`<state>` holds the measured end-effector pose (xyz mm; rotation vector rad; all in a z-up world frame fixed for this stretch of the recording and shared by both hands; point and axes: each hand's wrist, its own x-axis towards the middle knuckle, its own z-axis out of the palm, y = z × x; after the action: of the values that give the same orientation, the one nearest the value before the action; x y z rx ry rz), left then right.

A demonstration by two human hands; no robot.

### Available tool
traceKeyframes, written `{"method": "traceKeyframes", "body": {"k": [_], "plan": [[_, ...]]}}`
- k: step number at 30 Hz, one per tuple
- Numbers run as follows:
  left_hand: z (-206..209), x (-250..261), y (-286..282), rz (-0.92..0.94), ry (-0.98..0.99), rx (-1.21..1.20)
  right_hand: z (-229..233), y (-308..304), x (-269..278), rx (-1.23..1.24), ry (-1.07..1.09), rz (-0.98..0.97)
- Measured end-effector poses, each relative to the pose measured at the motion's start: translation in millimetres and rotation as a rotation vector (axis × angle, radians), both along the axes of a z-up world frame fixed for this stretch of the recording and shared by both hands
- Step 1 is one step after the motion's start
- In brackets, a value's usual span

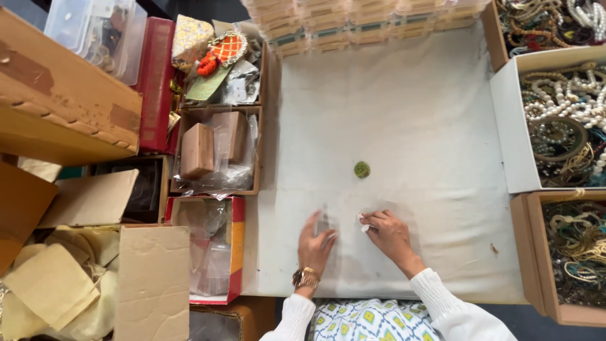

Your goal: Sorting, measuring, and packaging necklaces and jewelry components.

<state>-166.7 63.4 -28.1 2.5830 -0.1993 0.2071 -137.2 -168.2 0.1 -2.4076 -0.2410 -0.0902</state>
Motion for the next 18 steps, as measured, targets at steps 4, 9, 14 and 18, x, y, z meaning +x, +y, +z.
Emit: {"method": "traceKeyframes", "body": {"k": [4, 9, 14, 18], "plan": [[43, -25, 51, 0.193, -0.102, -0.048, -15, 2, 4, -0.017, 0.034, 0.055], [69, -64, 113, 0.502, -0.234, -0.116, -27, 6, 19, -0.343, 0.235, -0.042], [76, -78, 157, 0.685, -0.253, -0.109, -33, 5, 36, -0.463, 0.296, -0.013], [66, -118, 180, 0.759, -0.285, -0.053, -43, 2, 43, -0.636, 0.317, 0.024]]}}
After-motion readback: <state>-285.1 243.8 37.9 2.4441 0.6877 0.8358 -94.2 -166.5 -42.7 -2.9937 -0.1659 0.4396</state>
